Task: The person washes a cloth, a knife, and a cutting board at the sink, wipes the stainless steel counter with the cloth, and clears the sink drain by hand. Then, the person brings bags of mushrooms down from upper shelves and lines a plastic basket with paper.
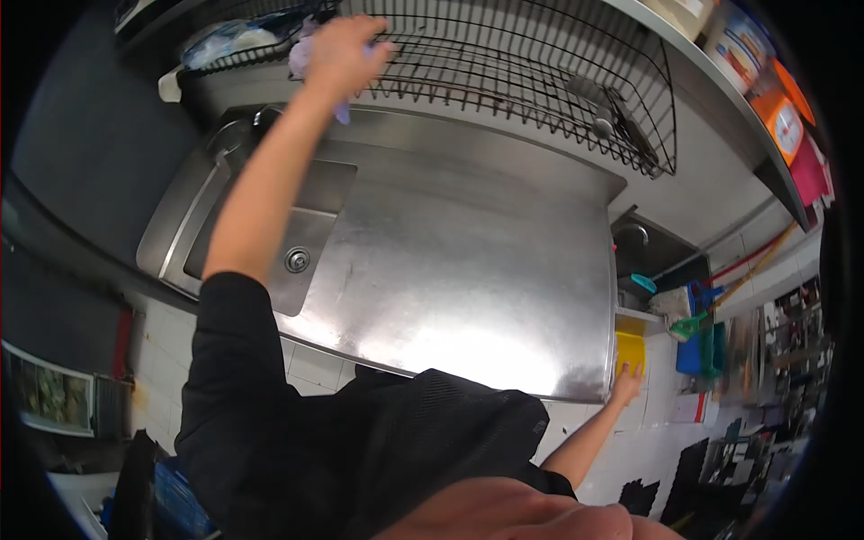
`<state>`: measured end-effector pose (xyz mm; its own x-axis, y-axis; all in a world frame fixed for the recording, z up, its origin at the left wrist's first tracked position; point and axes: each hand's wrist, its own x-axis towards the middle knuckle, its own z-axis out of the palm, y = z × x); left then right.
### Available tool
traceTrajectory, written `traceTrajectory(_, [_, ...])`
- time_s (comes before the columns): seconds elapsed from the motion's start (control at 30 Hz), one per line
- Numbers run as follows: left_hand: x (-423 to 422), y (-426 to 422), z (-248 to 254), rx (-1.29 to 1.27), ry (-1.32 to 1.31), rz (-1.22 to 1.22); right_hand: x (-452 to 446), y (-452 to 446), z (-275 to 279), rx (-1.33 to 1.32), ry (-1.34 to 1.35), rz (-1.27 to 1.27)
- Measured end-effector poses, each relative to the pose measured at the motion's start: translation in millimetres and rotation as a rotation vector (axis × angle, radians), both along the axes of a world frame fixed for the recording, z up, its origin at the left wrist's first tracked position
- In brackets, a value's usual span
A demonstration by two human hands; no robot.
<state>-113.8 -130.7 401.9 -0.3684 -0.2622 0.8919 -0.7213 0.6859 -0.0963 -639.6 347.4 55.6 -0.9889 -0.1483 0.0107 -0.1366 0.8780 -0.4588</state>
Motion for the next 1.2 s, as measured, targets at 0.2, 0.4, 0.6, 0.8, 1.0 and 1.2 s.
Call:
traceTrajectory(0.2, [31.9,-104.2,-13.2,0.688,-0.546,0.415,57.1,-31.3,-14.5,-0.119,0.243,0.179])
traceTrajectory(0.4, [46.9,-85.0,-14.6,0.616,-0.253,0.064,210.6,-161.4,201.7,-0.874,0.199,0.82])
traceTrajectory(0.6, [82.4,5.4,-25.7,0.456,0.445,-0.287,361.1,-319.7,339.9,-0.789,0.818,1.568])
traceTrajectory(0.8, [182.4,61.6,-161.9,0.68,0.677,-0.273,464.0,-512.8,316.0,-0.592,0.869,1.514])
traceTrajectory(1.0, [305.6,100.2,-307.3,1.088,0.726,0.031,484.7,-506.6,354.0,-0.09,0.458,1.621])
traceTrajectory(1.2, [239.2,60.3,-147.9,0.724,0.684,-0.278,495.6,-417.7,320.5,-0.784,0.641,1.634])
